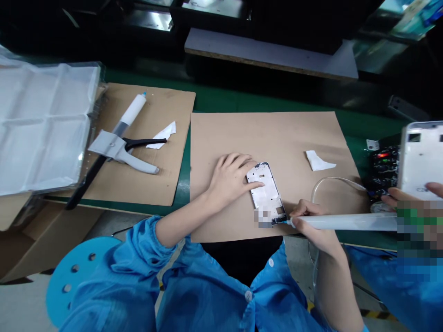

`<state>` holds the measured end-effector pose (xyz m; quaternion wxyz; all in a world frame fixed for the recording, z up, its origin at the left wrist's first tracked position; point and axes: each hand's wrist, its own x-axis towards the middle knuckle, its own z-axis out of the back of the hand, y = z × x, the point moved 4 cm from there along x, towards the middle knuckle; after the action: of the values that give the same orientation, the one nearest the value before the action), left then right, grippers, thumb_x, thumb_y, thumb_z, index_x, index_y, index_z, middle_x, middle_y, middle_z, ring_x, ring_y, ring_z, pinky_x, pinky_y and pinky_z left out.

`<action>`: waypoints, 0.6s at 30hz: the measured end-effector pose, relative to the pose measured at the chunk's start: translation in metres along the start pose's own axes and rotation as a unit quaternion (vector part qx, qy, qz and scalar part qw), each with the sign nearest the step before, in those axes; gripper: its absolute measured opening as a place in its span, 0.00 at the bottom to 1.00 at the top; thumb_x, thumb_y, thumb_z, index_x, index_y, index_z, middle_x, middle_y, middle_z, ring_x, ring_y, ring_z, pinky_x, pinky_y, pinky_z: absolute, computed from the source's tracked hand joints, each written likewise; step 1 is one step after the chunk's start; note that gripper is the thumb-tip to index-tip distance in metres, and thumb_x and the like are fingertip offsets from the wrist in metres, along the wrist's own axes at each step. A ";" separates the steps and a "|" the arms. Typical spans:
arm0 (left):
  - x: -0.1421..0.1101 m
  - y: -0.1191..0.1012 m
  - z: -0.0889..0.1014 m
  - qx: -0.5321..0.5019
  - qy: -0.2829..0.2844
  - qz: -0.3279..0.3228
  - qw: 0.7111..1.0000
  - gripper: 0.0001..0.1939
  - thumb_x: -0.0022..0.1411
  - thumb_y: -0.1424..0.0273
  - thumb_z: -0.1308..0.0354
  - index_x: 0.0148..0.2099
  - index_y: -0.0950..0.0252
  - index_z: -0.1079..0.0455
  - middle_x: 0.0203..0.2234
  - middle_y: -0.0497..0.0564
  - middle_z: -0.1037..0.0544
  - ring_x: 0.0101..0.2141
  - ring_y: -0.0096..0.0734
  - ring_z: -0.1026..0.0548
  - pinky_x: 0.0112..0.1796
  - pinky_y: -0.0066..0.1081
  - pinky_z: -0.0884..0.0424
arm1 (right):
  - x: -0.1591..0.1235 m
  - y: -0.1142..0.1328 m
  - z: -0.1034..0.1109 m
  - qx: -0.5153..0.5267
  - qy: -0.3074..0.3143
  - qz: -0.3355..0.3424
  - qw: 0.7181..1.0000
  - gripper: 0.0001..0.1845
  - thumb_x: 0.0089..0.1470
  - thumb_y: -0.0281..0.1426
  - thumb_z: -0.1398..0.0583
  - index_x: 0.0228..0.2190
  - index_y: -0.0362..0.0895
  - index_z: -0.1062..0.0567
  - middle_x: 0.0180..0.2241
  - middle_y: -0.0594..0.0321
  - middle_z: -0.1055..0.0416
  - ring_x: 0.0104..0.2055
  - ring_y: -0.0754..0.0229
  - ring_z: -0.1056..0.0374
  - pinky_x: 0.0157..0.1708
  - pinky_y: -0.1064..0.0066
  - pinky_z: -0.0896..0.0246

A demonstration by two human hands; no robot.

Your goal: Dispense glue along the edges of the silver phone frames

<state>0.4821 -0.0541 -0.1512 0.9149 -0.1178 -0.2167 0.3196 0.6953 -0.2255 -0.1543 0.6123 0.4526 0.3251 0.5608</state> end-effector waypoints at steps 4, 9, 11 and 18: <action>0.000 0.000 0.000 0.003 -0.001 -0.001 1.000 0.33 0.73 0.43 0.30 0.67 0.60 0.21 0.65 0.53 0.19 0.63 0.49 0.25 0.63 0.47 0.32 | 0.000 0.000 0.001 -0.010 0.003 0.003 1.000 0.12 0.58 0.34 0.34 0.24 0.48 0.27 0.23 0.65 0.28 0.23 0.58 0.35 0.23 0.68 0.41; 0.000 0.000 -0.001 0.003 0.003 -0.001 1.000 0.33 0.73 0.42 0.31 0.67 0.60 0.21 0.66 0.54 0.20 0.63 0.49 0.25 0.63 0.47 0.32 | 0.002 0.003 0.002 -0.020 0.005 0.007 1.000 0.11 0.57 0.33 0.35 0.24 0.48 0.26 0.23 0.64 0.26 0.23 0.57 0.32 0.24 0.67 0.38; 0.000 0.000 -0.001 0.005 0.006 -0.001 1.000 0.33 0.74 0.42 0.31 0.67 0.60 0.21 0.66 0.55 0.20 0.63 0.49 0.25 0.63 0.47 0.32 | 0.003 0.004 0.002 -0.017 0.001 0.004 1.000 0.11 0.56 0.34 0.34 0.23 0.48 0.26 0.23 0.64 0.26 0.23 0.58 0.33 0.23 0.68 0.39; 0.000 0.001 -0.001 0.004 0.013 0.003 1.000 0.33 0.74 0.43 0.31 0.68 0.59 0.21 0.66 0.54 0.20 0.63 0.49 0.25 0.63 0.47 0.33 | 0.005 0.008 0.002 -0.012 -0.014 -0.018 1.000 0.11 0.52 0.34 0.34 0.21 0.48 0.27 0.21 0.64 0.28 0.20 0.59 0.35 0.21 0.70 0.41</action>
<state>0.4821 -0.0538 -0.1526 0.9172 -0.1185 -0.2034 0.3215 0.6944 -0.2211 -0.1454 0.6323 0.4472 0.3177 0.5470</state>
